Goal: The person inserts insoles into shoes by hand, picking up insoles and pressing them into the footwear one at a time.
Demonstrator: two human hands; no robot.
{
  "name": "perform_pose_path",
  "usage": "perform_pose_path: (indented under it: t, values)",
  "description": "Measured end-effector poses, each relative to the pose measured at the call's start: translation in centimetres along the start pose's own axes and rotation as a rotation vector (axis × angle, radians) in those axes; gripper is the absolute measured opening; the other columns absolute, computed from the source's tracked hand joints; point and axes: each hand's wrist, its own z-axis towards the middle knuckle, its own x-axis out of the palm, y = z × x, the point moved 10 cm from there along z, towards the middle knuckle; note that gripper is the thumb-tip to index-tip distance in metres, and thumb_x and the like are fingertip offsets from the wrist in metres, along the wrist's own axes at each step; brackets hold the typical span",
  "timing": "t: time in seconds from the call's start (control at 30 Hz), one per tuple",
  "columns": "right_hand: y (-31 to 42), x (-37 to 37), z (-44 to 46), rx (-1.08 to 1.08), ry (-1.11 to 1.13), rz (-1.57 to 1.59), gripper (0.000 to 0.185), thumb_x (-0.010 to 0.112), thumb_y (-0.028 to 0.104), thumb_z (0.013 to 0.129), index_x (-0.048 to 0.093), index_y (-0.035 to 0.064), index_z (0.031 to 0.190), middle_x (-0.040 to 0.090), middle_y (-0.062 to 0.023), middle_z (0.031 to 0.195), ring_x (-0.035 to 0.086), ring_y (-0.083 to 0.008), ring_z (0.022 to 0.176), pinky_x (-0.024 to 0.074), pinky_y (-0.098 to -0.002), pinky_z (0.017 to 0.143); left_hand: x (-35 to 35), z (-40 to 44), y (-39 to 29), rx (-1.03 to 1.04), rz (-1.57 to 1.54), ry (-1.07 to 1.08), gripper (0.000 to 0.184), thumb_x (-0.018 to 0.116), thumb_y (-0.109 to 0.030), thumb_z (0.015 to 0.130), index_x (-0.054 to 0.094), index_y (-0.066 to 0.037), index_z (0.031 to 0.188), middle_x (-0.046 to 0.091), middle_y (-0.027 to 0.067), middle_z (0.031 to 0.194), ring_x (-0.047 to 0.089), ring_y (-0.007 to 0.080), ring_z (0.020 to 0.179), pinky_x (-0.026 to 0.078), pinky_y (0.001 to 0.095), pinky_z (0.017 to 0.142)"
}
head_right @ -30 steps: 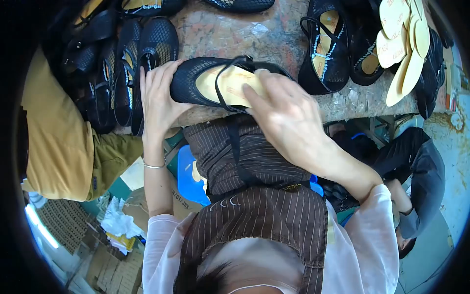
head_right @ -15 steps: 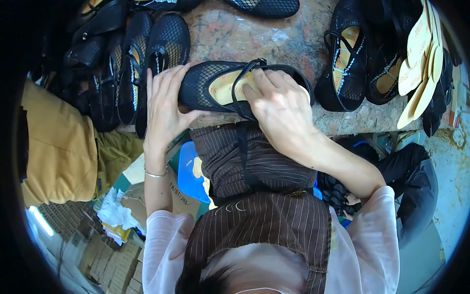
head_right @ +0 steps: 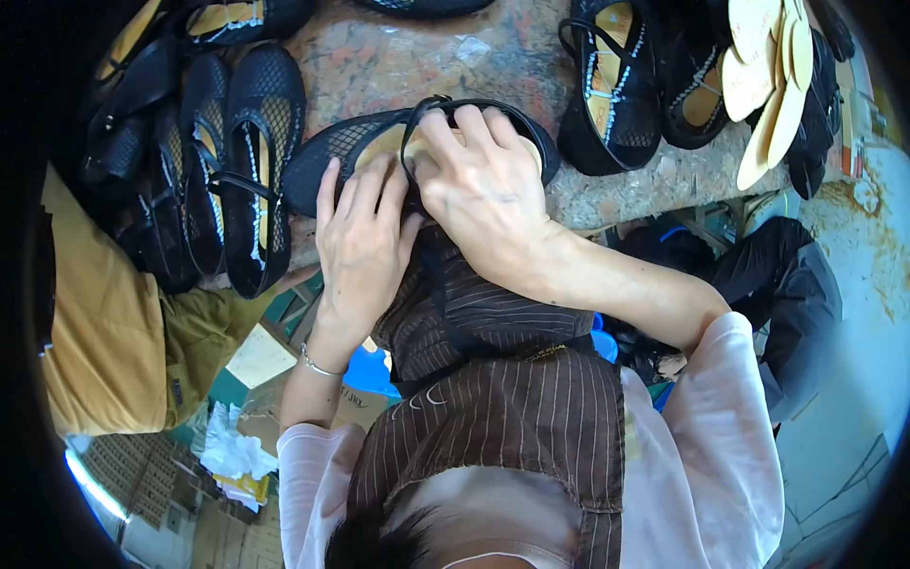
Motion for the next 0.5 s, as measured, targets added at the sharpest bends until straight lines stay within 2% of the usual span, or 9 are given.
perform_pose_path:
  t: [0.03, 0.07, 0.13, 0.17, 0.2, 0.27, 0.4, 0.5]
  values:
    - [-0.2, -0.4, -0.1, 0.008, -0.029, -0.019, 0.018, 0.069, 0.014, 0.07, 0.072, 0.0031, 0.084, 0.058, -0.0093, 0.102, 0.056, -0.0244, 0.102, 0.045, -0.0377, 0.089, 0.8, -0.2, 0.1, -0.016, 0.042, 0.058, 0.059, 0.078, -0.008, 0.076, 0.062, -0.006, 0.132, 0.059, 0.0146, 0.13, 0.059, 0.03, 0.117, 0.032, 0.0517, 0.118]
    - [-0.5, -0.9, -0.3, 0.013, -0.025, -0.022, 0.018, 0.069, 0.014, 0.07, 0.072, 0.0031, 0.084, 0.058, -0.0093, 0.102, 0.056, -0.0244, 0.102, 0.045, -0.0377, 0.089, 1.0, -0.1, -0.2, -0.013, 0.036, 0.061, 0.059, 0.078, -0.008, 0.076, 0.062, -0.006, 0.132, 0.059, 0.0146, 0.13, 0.059, 0.03, 0.117, 0.032, 0.0517, 0.118]
    - [-1.9, -2.8, -0.7, 0.075, 0.014, -0.054, 0.017, 0.069, 0.014, 0.071, 0.071, 0.0032, 0.084, 0.058, -0.01, 0.105, 0.055, -0.027, 0.104, 0.0422, -0.0405, 0.092, 1.0, 0.0, -0.6, 0.0, 0.095, 0.048, 0.07, 0.079, -0.01, 0.075, 0.06, -0.017, 0.142, 0.056, 0.0161, 0.131, 0.055, 0.0313, 0.119, 0.031, 0.0523, 0.118]
    - [-2.3, -4.0, -1.1, 0.08, 0.032, -0.042, 0.017, 0.067, 0.013, 0.072, 0.07, 0.0031, 0.086, 0.057, -0.0113, 0.106, 0.055, -0.0297, 0.106, 0.042, -0.0424, 0.091, 1.0, 0.0, -0.6, -0.001, 0.09, 0.05, 0.07, 0.079, -0.01, 0.075, 0.06, -0.017, 0.142, 0.056, 0.0161, 0.131, 0.055, 0.0313, 0.119, 0.031, 0.0523, 0.118]
    - [-2.9, -4.7, -1.5, 0.125, 0.031, -0.004, 0.025, 0.068, 0.006, 0.072, 0.068, 0.003, 0.097, 0.057, -0.0128, 0.107, 0.054, -0.0318, 0.107, 0.0408, -0.0426, 0.093, 1.2, 0.1, -0.6, -0.007, 0.115, 0.068, 0.071, 0.079, -0.014, 0.077, 0.057, -0.021, 0.145, 0.055, 0.0162, 0.129, 0.054, 0.0314, 0.12, 0.031, 0.0532, 0.118]
    - [-4.3, -4.9, -2.1, 0.248, 0.092, 0.04, 0.065, 0.084, 0.001, 0.063, 0.062, 0.0076, 0.124, 0.056, -0.0125, 0.118, 0.056, -0.0336, 0.115, 0.0468, -0.0414, 0.091, 1.5, 0.3, -0.8, -0.009, 0.134, 0.088, 0.073, 0.078, -0.018, 0.078, 0.055, -0.024, 0.147, 0.055, 0.0163, 0.127, 0.053, 0.0316, 0.12, 0.03, 0.054, 0.118]
    - [-6.8, -3.2, -2.2, 0.364, 0.11, 0.08, 0.076, 0.083, -0.001, 0.063, 0.054, 0.0075, 0.133, 0.056, -0.0135, 0.117, 0.06, -0.0338, 0.11, 0.0526, -0.0399, 0.085, 1.9, 0.6, -1.1, -0.053, 0.155, 0.1, 0.078, 0.081, -0.019, 0.076, 0.054, -0.027, 0.148, 0.052, 0.0168, 0.13, 0.05, 0.0327, 0.124, 0.028, 0.0545, 0.119]
    - [-6.0, -1.5, -1.6, 0.265, 0.282, 0.079, 0.075, 0.08, -0.001, 0.066, 0.051, 0.002, 0.134, 0.059, -0.0147, 0.116, 0.062, -0.0333, 0.103, 0.0563, -0.04, 0.083, 2.4, 0.3, -1.0, -0.087, 0.146, 0.114, 0.081, 0.083, -0.02, 0.074, 0.052, -0.028, 0.149, 0.05, 0.0176, 0.132, 0.048, 0.0333, 0.127, 0.026, 0.0551, 0.119]
